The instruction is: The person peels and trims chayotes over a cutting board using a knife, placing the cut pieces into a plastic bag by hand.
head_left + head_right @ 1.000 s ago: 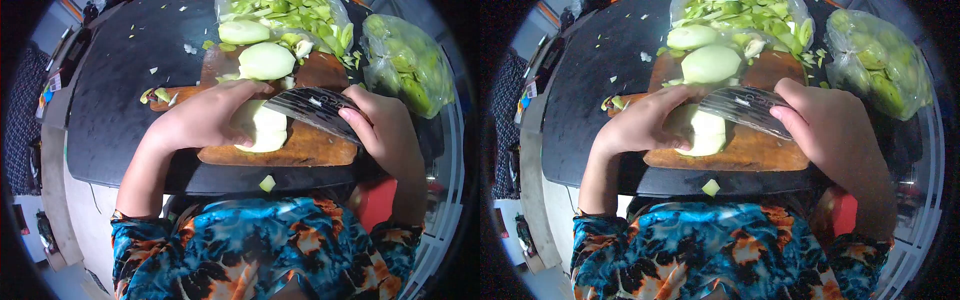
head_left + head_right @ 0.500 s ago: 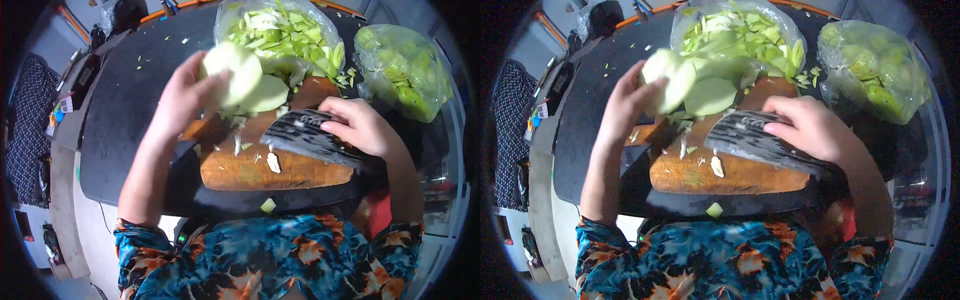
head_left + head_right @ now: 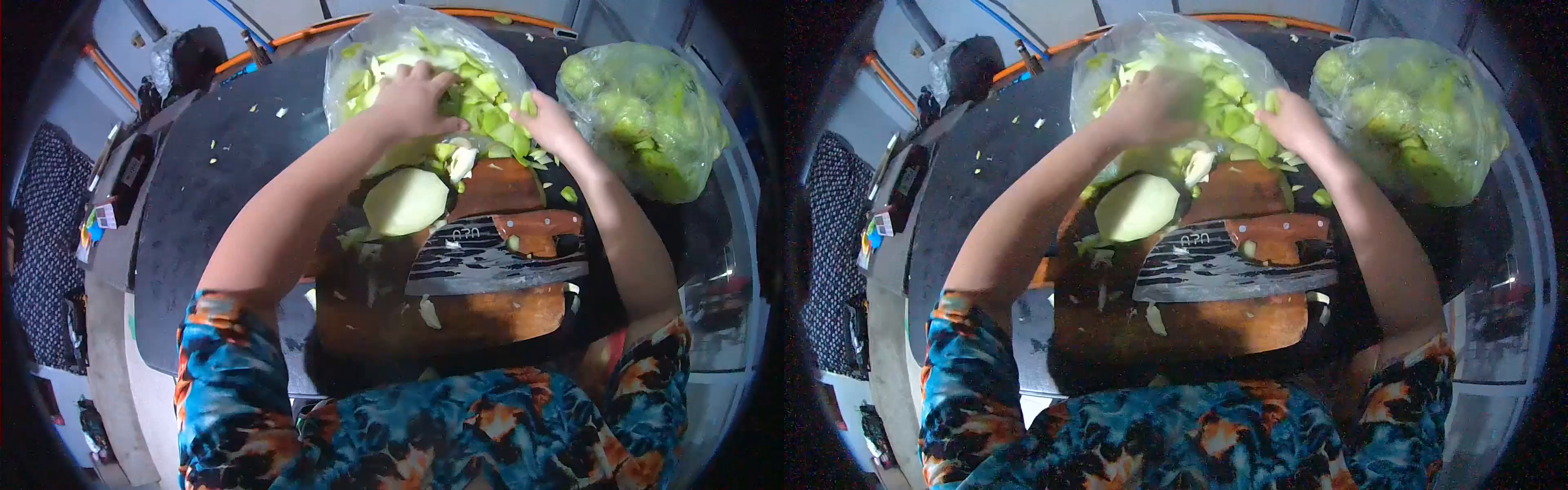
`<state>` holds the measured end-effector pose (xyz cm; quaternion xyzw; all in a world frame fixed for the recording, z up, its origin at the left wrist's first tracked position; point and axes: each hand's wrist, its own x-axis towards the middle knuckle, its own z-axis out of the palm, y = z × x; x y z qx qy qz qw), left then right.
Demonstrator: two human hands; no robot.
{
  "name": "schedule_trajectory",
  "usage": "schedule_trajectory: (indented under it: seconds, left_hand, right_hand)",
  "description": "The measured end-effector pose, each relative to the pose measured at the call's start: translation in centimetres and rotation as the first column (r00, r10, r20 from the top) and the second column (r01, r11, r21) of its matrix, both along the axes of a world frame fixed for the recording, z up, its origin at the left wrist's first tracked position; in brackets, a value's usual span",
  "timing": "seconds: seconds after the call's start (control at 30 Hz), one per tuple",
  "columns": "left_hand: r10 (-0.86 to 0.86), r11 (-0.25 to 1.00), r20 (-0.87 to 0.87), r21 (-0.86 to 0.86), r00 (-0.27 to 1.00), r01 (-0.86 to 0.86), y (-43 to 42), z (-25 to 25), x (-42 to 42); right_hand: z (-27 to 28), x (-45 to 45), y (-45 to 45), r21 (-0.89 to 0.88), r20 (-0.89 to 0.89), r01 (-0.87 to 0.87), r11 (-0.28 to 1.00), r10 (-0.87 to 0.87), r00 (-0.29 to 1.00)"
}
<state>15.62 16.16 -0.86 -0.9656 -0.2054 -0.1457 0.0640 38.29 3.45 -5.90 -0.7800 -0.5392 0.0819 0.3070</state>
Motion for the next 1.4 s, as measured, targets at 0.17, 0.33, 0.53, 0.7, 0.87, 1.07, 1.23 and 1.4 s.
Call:
schedule_trajectory:
  seconds: [0.17, 0.33, 0.53, 0.7, 0.87, 1.07, 1.23, 1.4]
  left_hand:
    - [0.111, 0.98, -0.047, 0.169, 0.993, -0.102, 3.2, -0.7, 5.3]
    - [0.03, 0.994, -0.065, 0.109, 0.997, -0.023, 6.1, 1.8, 4.4]
    - [-0.098, 0.972, 0.307, -0.175, 0.947, 0.158, -0.9, 4.0, -2.9]
    - [-0.094, 0.856, -0.001, -0.51, 0.996, 0.08, -7.0, 4.2, -6.5]
    - [-0.027, 0.891, -0.169, -0.452, 0.985, -0.053, -8.5, 3.6, -7.8]
    - [0.031, 0.915, -0.382, -0.362, 0.924, -0.18, -9.3, 1.2, -4.3]
    - [0.026, 0.948, -0.164, -0.308, 0.986, -0.076, -9.0, -1.3, -4.3]
    - [-0.082, 0.913, 0.169, -0.382, 0.982, 0.142, -6.3, -2.7, -4.8]
  right_hand:
    - [6.5, -1.5, -0.5, 0.254, -0.656, 0.282, 0.925, -0.05, 0.753]
    - [11.2, 0.1, -3.3, 0.484, -0.732, 0.05, 0.874, 0.373, 0.57]
    - [8.2, 4.3, -1.9, 0.32, -0.65, 0.013, 0.947, 0.209, 0.731]
    - [8.5, -1.6, -5.5, 0.195, -0.216, 0.029, 0.98, 0.014, 0.976]
    - [7.0, -5.4, -12.4, -0.306, 0.064, -0.154, 0.939, 0.182, 0.981]
    - [6.0, -10.6, -7.5, -0.434, 0.154, -0.222, 0.873, 0.315, 0.936]
    - [2.8, -11.9, -3.0, -0.291, 0.267, -0.291, 0.912, 0.369, 0.89]
    - [2.7, -12.8, -2.5, -0.019, 0.127, -0.371, 0.929, 0.37, 0.92]
